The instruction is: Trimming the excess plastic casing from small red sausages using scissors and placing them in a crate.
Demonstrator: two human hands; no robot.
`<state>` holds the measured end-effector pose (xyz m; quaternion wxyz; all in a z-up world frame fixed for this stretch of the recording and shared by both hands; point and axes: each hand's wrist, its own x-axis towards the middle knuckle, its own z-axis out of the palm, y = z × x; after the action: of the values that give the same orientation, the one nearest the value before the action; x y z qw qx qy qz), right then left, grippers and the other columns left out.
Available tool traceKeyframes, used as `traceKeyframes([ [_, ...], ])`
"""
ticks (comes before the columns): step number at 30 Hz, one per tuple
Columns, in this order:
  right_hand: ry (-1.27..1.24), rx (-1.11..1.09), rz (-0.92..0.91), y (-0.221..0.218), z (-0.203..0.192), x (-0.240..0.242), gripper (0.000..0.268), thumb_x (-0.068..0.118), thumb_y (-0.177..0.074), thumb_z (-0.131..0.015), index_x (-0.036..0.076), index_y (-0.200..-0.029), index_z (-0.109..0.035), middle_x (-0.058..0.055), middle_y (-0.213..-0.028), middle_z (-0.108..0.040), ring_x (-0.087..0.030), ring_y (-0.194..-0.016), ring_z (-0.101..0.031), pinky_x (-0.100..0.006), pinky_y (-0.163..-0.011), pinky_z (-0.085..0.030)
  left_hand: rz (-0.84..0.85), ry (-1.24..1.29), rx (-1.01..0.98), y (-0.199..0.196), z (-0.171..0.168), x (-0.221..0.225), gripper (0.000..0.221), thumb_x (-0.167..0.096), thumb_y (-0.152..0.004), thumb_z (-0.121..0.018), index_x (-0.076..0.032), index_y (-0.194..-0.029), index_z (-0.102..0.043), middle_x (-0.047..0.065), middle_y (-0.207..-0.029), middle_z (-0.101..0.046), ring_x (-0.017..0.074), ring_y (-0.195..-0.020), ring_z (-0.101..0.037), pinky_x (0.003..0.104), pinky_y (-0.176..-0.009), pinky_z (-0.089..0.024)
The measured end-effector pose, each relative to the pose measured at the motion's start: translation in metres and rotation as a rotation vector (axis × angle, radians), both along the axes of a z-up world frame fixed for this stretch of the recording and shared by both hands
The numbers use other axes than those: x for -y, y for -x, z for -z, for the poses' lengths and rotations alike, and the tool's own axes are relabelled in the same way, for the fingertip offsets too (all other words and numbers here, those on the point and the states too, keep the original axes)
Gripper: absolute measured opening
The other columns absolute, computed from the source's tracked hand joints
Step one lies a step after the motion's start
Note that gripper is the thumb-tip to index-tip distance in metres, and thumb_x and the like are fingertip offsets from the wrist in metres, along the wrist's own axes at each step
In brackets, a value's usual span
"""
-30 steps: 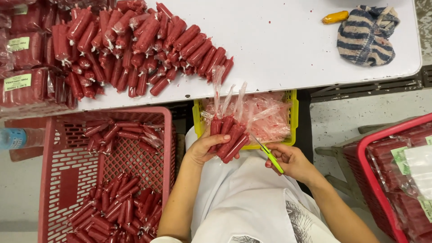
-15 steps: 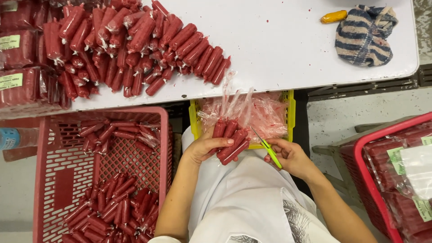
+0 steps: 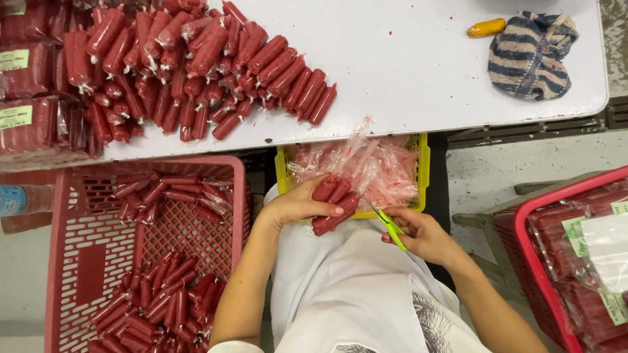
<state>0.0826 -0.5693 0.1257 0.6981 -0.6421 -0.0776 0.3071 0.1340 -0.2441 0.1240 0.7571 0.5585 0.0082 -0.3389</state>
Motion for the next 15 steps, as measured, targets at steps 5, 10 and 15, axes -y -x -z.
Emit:
traceKeyframes([
  [5,0.007,-0.048,0.012,-0.002,-0.012,0.009,0.058,-0.02,-0.082,-0.066,0.0,-0.136,-0.061,-0.011,-0.071,-0.062,-0.014,-0.055,-0.064,-0.026,-0.048,-0.058,-0.021,-0.005,-0.031,0.002,0.015,-0.006,0.07,-0.01,-0.063,-0.096,0.001,-0.123,-0.063,0.019,-0.094,-0.067,0.0303,-0.075,-0.069,0.044,-0.055,-0.063],
  [10,-0.027,-0.062,0.015,-0.003,-0.003,0.007,0.058,-0.021,-0.08,-0.066,-0.002,-0.135,-0.063,-0.012,-0.074,-0.063,-0.015,-0.064,-0.066,-0.032,-0.059,-0.063,0.185,-0.314,0.113,-0.002,-0.058,-0.005,0.111,-0.041,-0.059,-0.094,0.011,-0.144,-0.045,0.036,-0.129,-0.058,0.0454,-0.125,-0.055,0.056,-0.106,-0.045],
  [15,-0.051,-0.069,-0.02,-0.01,-0.014,-0.003,0.06,-0.019,-0.082,-0.068,0.0,-0.138,-0.06,-0.01,-0.078,-0.064,-0.013,-0.064,-0.062,-0.027,-0.057,-0.059,0.305,-0.252,0.168,-0.006,-0.046,-0.013,0.083,-0.037,-0.061,-0.096,-0.006,-0.131,-0.064,0.014,-0.114,-0.069,0.0261,-0.104,-0.062,0.042,-0.093,-0.053],
])
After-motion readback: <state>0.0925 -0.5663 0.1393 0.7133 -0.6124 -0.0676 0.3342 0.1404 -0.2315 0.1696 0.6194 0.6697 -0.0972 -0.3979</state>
